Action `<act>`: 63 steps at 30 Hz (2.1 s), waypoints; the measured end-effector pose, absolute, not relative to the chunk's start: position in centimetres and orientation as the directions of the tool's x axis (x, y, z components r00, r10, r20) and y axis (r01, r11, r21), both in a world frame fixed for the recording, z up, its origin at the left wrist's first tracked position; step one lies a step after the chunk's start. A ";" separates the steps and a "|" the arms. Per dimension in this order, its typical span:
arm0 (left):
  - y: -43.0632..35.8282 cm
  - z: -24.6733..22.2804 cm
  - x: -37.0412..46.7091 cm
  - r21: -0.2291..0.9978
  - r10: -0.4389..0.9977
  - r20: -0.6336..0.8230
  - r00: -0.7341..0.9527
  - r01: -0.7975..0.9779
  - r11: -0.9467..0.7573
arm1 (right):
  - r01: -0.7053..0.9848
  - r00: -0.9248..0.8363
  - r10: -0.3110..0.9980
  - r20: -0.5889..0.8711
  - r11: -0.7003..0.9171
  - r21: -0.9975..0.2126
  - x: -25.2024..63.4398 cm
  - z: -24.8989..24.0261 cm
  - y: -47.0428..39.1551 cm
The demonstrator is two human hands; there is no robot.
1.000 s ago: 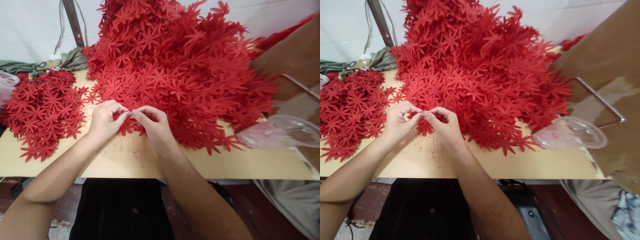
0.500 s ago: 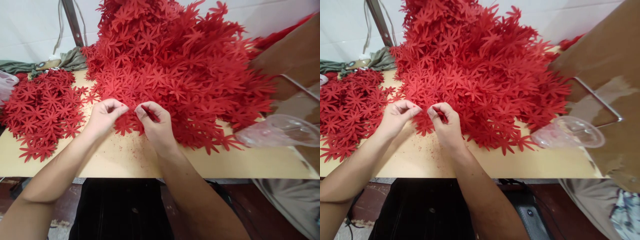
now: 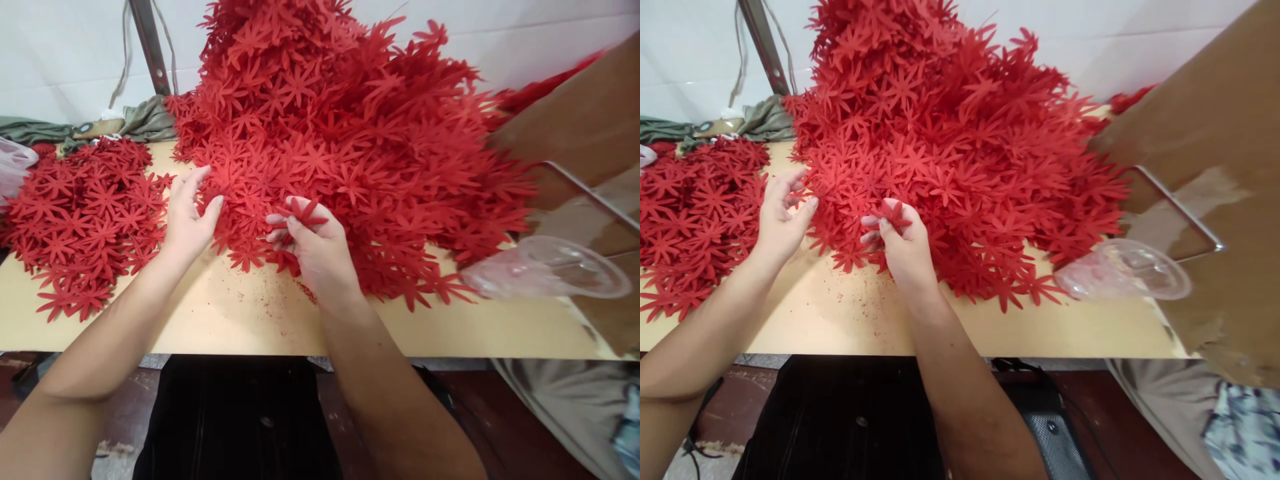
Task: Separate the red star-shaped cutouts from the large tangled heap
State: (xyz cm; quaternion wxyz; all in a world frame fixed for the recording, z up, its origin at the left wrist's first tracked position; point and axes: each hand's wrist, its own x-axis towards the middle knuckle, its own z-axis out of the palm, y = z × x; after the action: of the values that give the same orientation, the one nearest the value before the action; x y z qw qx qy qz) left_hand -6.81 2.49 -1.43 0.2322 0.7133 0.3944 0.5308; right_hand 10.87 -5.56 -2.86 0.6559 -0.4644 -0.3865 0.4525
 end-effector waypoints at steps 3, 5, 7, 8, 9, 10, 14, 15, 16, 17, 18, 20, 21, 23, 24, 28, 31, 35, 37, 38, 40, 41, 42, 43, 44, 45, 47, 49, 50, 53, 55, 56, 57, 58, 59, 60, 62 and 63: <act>1.1 -0.7 -6.3 0.657 0.751 0.625 0.213 0.376 -0.654 | -0.224 0.303 0.948 0.093 0.166 -0.960 10.7 -2.9 -5.6; 0.2 -0.4 -5.8 0.634 0.732 0.624 0.275 0.369 -0.679 | -0.211 0.266 0.959 0.095 0.154 -0.965 10.5 -2.8 -5.7; -0.5 -0.4 -5.2 0.631 0.717 0.618 0.321 0.341 -0.697 | -0.211 0.245 0.965 0.096 0.149 -0.966 10.4 -2.7 -5.8; -0.8 -0.5 -4.9 0.638 0.712 0.615 0.339 0.318 -0.702 | -0.212 0.246 0.964 0.096 0.150 -0.966 10.3 -2.7 -5.8; -1.0 -0.7 -4.5 0.651 0.712 0.608 0.351 0.293 -0.700 | -0.210 0.250 0.963 0.097 0.151 -0.966 10.3 -2.7 -5.8; -1.2 -0.9 -4.2 0.669 0.716 0.597 0.362 0.267 -0.693 | -0.203 0.249 0.963 0.098 0.151 -0.967 10.3 -2.7 -5.7; -1.7 -1.4 -3.4 0.816 0.801 0.466 0.377 0.169 -0.554 | -0.199 0.150 0.984 0.097 0.126 -0.972 10.4 -2.8 -5.7; -1.8 -1.4 -3.3 0.861 0.834 0.416 0.364 0.139 -0.490 | -0.219 0.106 0.990 0.097 0.118 -0.968 10.4 -2.8 -5.7; -1.7 -1.3 -3.3 0.899 0.864 0.367 0.345 0.106 -0.424 | -0.244 0.064 0.993 0.098 0.111 -0.963 10.3 -2.8 -5.7; -1.6 -1.2 -3.3 0.930 0.891 0.320 0.323 0.074 -0.360 | -0.268 0.029 0.994 0.101 0.105 -0.958 10.3 -2.8 -5.8; -1.5 -1.1 -3.3 0.951 0.911 0.280 0.301 0.044 -0.307 | -0.285 0.004 0.995 0.102 0.099 -0.953 10.3 -2.8 -5.8; -1.1 -0.9 -3.5 0.971 0.936 0.233 0.265 -0.004 -0.241 | -0.289 -0.017 0.995 0.095 0.086 -0.954 10.2 -2.7 -5.9; -0.9 -0.9 -3.6 0.974 0.941 0.224 0.253 -0.019 -0.226 | -0.275 -0.014 0.996 0.091 0.084 -0.958 10.1 -2.7 -5.9; -0.5 -1.1 -3.7 0.976 0.944 0.215 0.250 -0.029 -0.215 | -0.213 0.019 0.995 0.101 0.103 -0.972 10.0 -2.6 -5.9; -0.4 -1.3 -3.7 0.976 0.942 0.215 0.258 -0.019 -0.218 | -0.173 0.045 0.992 0.118 0.124 -0.977 10.0 -2.6 -5.9; -0.6 -1.8 -3.8 0.908 0.911 0.367 0.187 0.142 -0.395 | -0.021 0.168 0.961 0.220 0.227 -0.974 9.8 -2.7 -5.8; -1.2 -1.5 -4.0 0.721 0.776 0.596 0.207 0.286 -0.631 | 0.068 0.224 0.936 0.272 0.263 -0.962 9.8 -3.0 -5.7; -2.0 -0.7 -4.2 0.635 0.670 0.605 0.430 0.246 -0.732 | 0.062 0.209 0.936 0.284 0.277 -0.959 9.9 -2.9 -5.7; -2.2 -0.5 -4.1 0.740 0.729 0.512 0.454 0.198 -0.643 | 0.027 0.203 0.944 0.260 0.260 -0.965 10.0 -2.7 -5.8; -2.2 -0.4 -4.0 0.802 0.767 0.455 0.452 0.167 -0.574 | 0.002 0.201 0.949 0.241 0.246 -0.969 10.0 -2.6 -5.9; -2.2 -0.3 -3.9 0.898 0.824 0.346 0.449 0.095 -0.430 | -0.064 0.189 0.961 0.201 0.216 -0.974 9.9 -2.4 -5.9; -2.1 -0.2 -3.8 0.926 0.840 0.305 0.449 0.065 -0.371 | -0.101 0.183 0.966 0.182 0.203 -0.974 9.8 -2.4 -5.9; -2.1 -0.2 -3.7 0.943 0.852 0.276 0.446 0.043 -0.329 | -0.137 0.179 0.970 0.167 0.193 -0.972 9.8 -2.5 -5.9; -2.1 -0.1 -3.7 0.952 0.861 0.259 0.439 0.033 -0.303 | -0.166 0.177 0.972 0.156 0.186 -0.968 9.7 -2.6 -5.9; -2.0 -0.1 -3.6 0.956 0.869 0.250 0.426 0.032 -0.291 | -0.188 0.175 0.973 0.151 0.183 -0.965 9.6 -2.8 -5.8; -2.0 -0.1 -3.6 0.957 0.877 0.248 0.412 0.036 -0.287 | -0.203 0.171 0.974 0.149 0.182 -0.962 9.6 -2.9 -5.8; -2.0 -0.1 -3.5 0.953 0.886 0.256 0.387 0.054 -0.299 | -0.218 0.149 0.977 0.149 0.180 -0.959 9.5 -3.2 -5.7; -2.0 -0.2 -3.6 0.936 0.879 0.288 0.379 0.081 -0.341 | -0.215 0.118 0.981 0.154 0.176 -0.961 9.5 -3.3 -5.7; -2.0 -0.2 -3.7 0.922 0.869 0.315 0.381 0.096 -0.376 | -0.206 0.110 0.982 0.154 0.174 -0.963 9.5 -3.2 -5.8; -2.1 -0.3 -3.8 0.840 0.808 0.425 0.407 0.154 -0.520 | -0.148 0.113 0.981 0.157 0.173 -0.974 9.5 -2.8 -6.0; -2.2 -0.4 -3.8 0.760 0.750 0.491 0.444 0.202 -0.618 | -0.105 0.125 0.978 0.170 0.183 -0.977 9.4 -2.5 -6.1; -2.3 -0.4 -3.8 0.726 0.728 0.510 0.459 0.224 -0.650 | -0.094 0.127 0.976 0.177 0.189 -0.977 9.4 -2.4 -6.1; -2.3 -0.4 -3.8 0.706 0.718 0.519 0.463 0.241 -0.666 | -0.094 0.126 0.975 0.182 0.195 -0.976 9.4 -2.3 -6.1; -2.3 -0.5 -3.8 0.708 0.726 0.514 0.456 0.252 -0.659 | -0.102 0.124 0.975 0.185 0.198 -0.975 9.3 -2.2 -6.1; -2.2 -0.5 -3.8 0.731 0.749 0.499 0.435 0.253 -0.634 | -0.116 0.118 0.975 0.187 0.201 -0.973 9.3 -2.2 -6.1; -2.2 -0.5 -3.7 0.768 0.780 0.474 0.408 0.242 -0.593 | -0.127 0.110 0.976 0.188 0.201 -0.971 9.3 -2.2 -6.1; -2.0 -0.5 -3.6 0.852 0.839 0.402 0.366 0.187 -0.489 | -0.131 0.085 0.980 0.180 0.190 -0.973 9.3 -2.2 -6.0; -2.0 -0.4 -3.6 0.888 0.863 0.361 0.353 0.151 -0.434 | -0.128 0.072 0.983 0.170 0.178 -0.976 9.3 -2.2 -6.1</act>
State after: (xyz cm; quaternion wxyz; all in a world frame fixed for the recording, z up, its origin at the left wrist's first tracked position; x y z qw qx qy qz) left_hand -3.60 -1.95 -0.39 0.3989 0.7193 0.3523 0.4465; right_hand 9.31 -6.06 -2.22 0.5891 -0.4346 -0.4920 0.4713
